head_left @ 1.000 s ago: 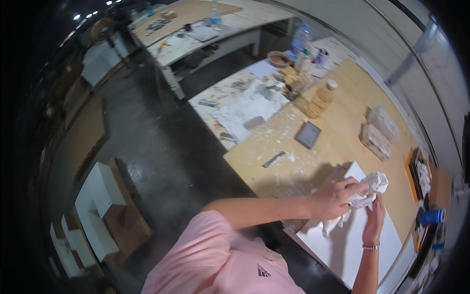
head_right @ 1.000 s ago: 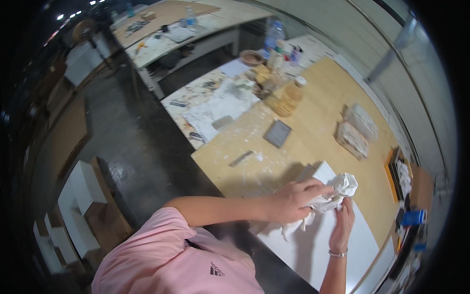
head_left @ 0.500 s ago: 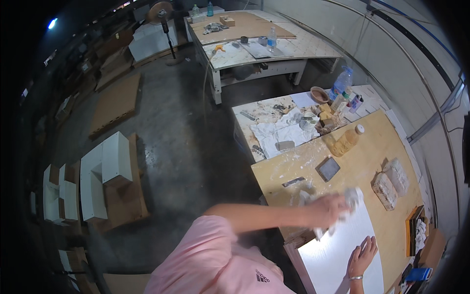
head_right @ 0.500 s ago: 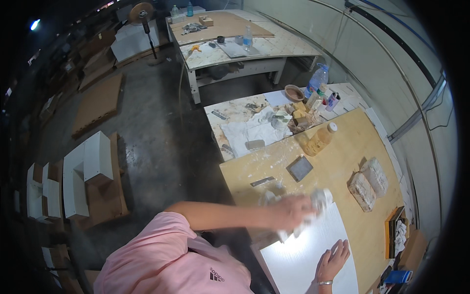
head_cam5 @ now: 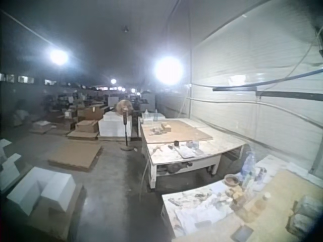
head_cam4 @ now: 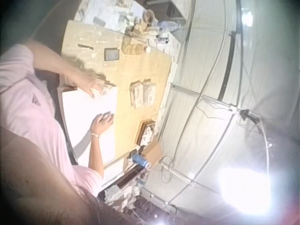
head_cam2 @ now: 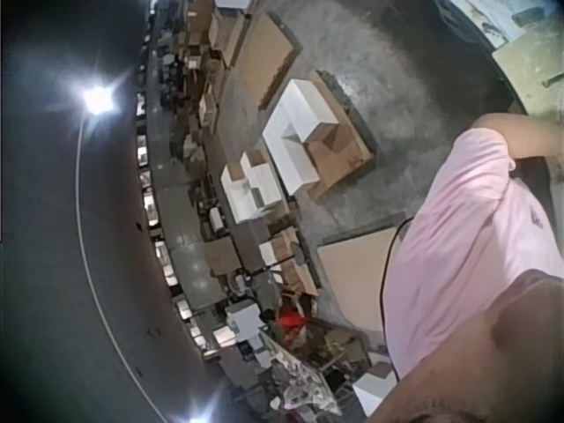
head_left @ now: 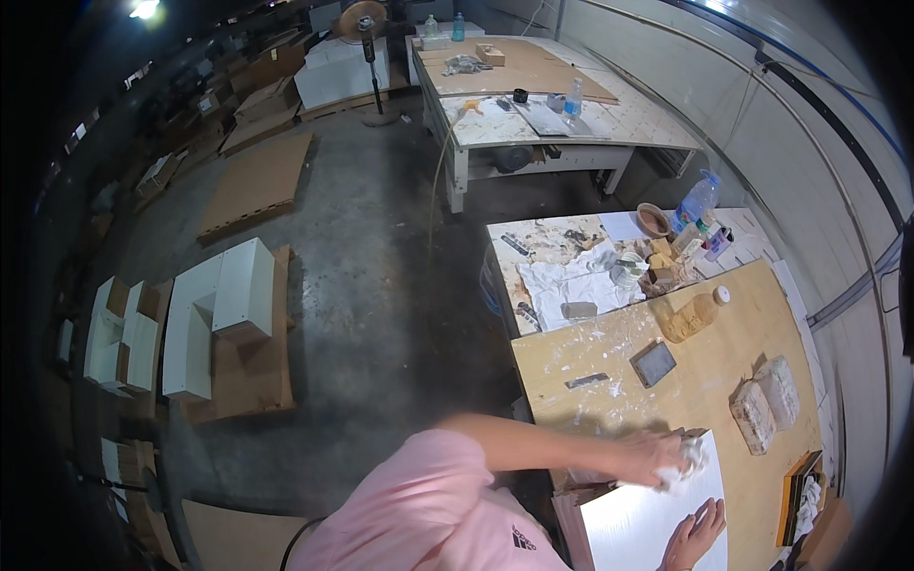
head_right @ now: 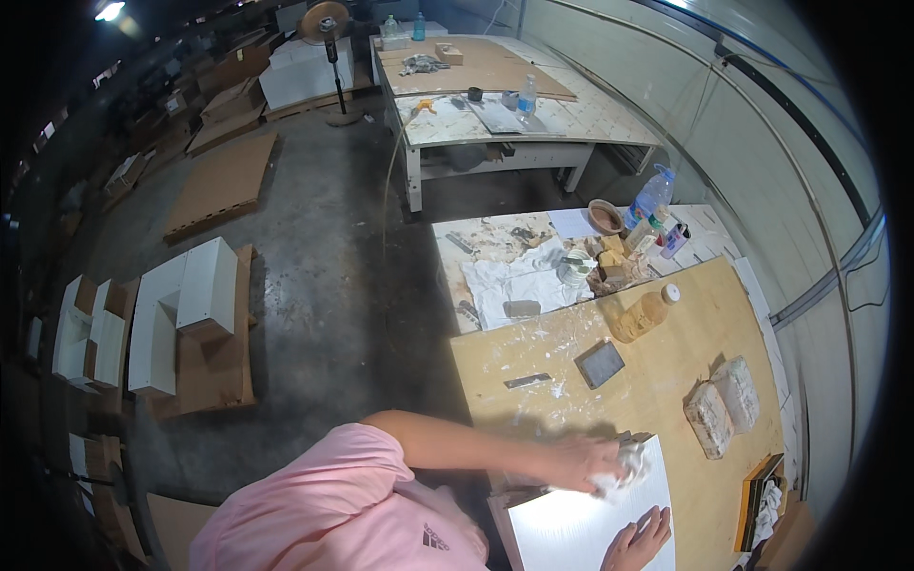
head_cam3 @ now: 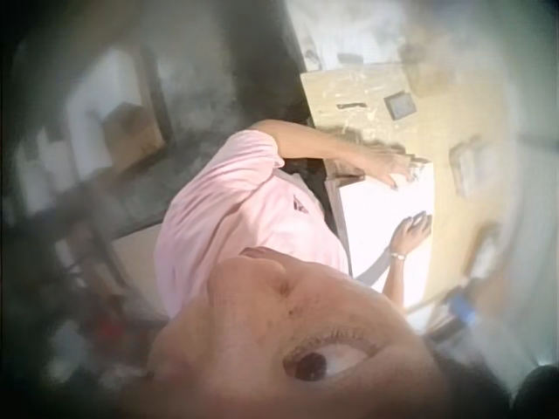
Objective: The person wipes down white wooden panels with a cloth, flipping them over and moving them between a table and a stack.
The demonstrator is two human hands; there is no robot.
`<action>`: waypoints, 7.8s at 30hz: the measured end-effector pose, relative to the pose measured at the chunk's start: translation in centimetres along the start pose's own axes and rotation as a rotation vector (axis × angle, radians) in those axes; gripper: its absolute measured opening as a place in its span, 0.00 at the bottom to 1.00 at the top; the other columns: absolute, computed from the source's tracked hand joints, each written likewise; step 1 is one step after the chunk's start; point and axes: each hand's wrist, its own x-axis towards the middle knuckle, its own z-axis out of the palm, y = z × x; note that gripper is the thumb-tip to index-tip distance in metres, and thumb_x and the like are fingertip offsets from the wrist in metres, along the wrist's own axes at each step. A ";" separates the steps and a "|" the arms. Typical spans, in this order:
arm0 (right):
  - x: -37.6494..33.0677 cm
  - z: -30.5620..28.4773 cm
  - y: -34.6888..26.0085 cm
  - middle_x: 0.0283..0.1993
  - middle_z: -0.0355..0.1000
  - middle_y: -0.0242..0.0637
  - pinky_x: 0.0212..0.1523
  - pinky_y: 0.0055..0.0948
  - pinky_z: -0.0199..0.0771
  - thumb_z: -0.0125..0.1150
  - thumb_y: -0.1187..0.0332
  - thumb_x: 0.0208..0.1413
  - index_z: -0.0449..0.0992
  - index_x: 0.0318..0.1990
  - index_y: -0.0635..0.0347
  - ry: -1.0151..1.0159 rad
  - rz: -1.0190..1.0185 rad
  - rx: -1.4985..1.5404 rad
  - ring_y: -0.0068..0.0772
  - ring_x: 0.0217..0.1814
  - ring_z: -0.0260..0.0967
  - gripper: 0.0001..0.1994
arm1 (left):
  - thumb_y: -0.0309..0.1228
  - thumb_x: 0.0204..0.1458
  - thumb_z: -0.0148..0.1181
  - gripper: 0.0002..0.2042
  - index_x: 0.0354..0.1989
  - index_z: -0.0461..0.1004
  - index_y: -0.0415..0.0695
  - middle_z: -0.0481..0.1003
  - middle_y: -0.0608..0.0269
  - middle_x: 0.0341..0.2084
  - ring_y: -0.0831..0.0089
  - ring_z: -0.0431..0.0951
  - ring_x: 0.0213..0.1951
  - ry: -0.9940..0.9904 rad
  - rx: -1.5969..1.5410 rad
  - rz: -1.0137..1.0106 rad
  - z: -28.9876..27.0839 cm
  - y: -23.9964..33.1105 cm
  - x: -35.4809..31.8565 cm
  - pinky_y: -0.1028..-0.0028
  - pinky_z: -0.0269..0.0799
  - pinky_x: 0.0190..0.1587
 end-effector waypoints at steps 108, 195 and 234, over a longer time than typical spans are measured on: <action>1.1 0.2 -1.8 0.60 0.71 0.43 0.59 0.41 0.70 0.57 0.67 0.47 0.76 0.49 0.57 0.213 0.249 0.009 0.45 0.58 0.67 0.19 | 0.21 0.36 0.67 0.17 0.39 0.83 0.47 0.80 0.58 0.38 0.60 0.80 0.42 -0.072 -0.020 0.300 -3.8 -6.1 4.2 0.69 0.76 0.45; -24.8 -2.2 -4.5 0.62 0.67 0.54 0.61 0.46 0.69 0.55 0.65 0.52 0.73 0.52 0.58 0.397 0.161 -0.075 0.49 0.62 0.68 0.18 | 0.28 0.46 0.64 0.21 0.53 0.77 0.46 0.78 0.58 0.44 0.58 0.73 0.41 -0.426 0.270 0.339 20.5 11.7 15.1 0.62 0.69 0.47; -1.8 -12.3 19.0 0.36 0.78 0.55 0.44 0.41 0.72 0.67 0.50 0.49 0.80 0.31 0.69 -0.193 0.730 0.401 0.51 0.39 0.76 0.24 | 0.26 0.44 0.64 0.21 0.51 0.79 0.54 0.72 0.48 0.55 0.55 0.72 0.54 -0.376 -0.174 0.443 15.7 23.6 4.4 0.58 0.68 0.59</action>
